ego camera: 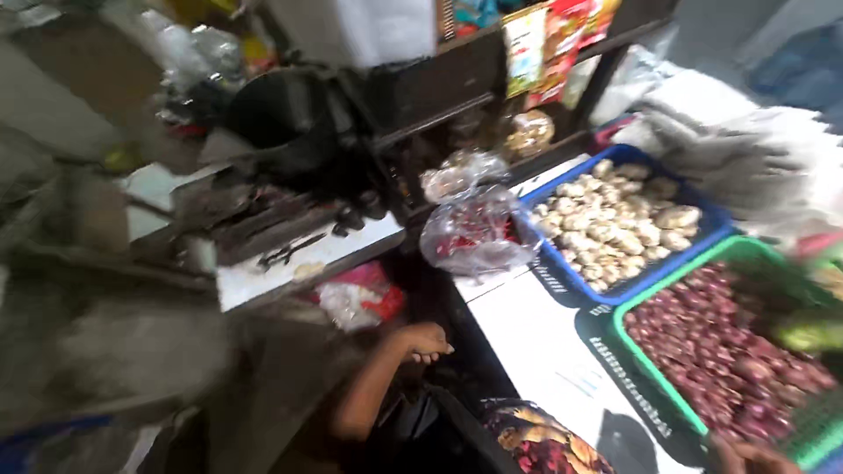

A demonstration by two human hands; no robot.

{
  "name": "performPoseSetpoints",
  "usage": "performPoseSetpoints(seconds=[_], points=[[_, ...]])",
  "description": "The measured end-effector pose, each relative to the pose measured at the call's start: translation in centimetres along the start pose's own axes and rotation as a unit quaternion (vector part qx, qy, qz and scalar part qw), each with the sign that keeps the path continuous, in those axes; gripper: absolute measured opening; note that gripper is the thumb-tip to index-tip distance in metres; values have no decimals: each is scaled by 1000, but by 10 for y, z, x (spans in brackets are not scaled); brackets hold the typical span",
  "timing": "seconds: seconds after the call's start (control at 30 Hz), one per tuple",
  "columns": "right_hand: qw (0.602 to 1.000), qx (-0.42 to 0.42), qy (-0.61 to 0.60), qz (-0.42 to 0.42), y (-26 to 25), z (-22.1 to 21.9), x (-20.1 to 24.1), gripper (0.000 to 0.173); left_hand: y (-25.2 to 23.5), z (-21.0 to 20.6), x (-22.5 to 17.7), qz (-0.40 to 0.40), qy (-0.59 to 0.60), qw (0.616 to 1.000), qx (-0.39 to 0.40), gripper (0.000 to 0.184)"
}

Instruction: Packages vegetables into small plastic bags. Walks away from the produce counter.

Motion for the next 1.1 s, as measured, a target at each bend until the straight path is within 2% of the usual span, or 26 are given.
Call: performPoseSetpoints(seconds=[0.1, 0.2, 0.3, 0.37, 0.47, 0.57, 0.63, 0.73, 0.8, 0.87, 0.97, 1.03, 1.1], points=[[991, 112, -54, 57, 3, -69, 30, 25, 13, -40, 118, 63, 15, 992, -108, 48], [970, 182, -90, 132, 6, -116, 73, 29, 48, -113, 199, 147, 40, 981, -116, 47], [949, 242, -79, 186, 15, -152, 114, 36, 109, -180, 227, 209, 133, 963, -106, 38], [927, 302, -61, 213, 27, -179, 136, 37, 145, -209, 249, 248, 229, 933, -126, 42], [897, 371, -36, 236, 48, -223, 166, 36, 166, -243, 304, 329, 227, 909, -116, 57], [864, 402, -48, 299, 78, -260, 203, 36, 196, -275, 343, 373, 272, 878, -126, 57], [844, 396, -46, 358, 101, -283, 230, 39, 219, -292, 361, 377, 311, 863, -126, 58], [822, 389, -18, 416, 147, -323, 269, 46, 238, -315, 412, 366, 317, 869, -101, 58], [825, 381, 42, 415, 183, -355, 285, 50, 245, -338, 459, 349, 328, 873, -92, 57], [831, 374, 107, 399, 222, -394, 292, 52, 243, -370, 525, 322, 335, 881, -83, 55], [817, 416, 192, 349, 287, -469, 293, 53, 257, -410, 612, 303, 396, 859, -113, 58], [782, 458, 236, 350, 338, -513, 292, 52, 267, -446, 640, 286, 447, 840, -113, 57], [731, 504, 247, 388, 397, -559, 312, 47, 278, -469, 661, 250, 481, 831, -124, 52]])
Point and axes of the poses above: each hand's wrist, its own y-axis away from the middle knuckle, its own z-axis out of the back of the hand, x = y × z, the point moved 7 cm from there along -y, towards the middle knuckle, and after that the axes turned 6 degrees about y, right-handed, at the moved point
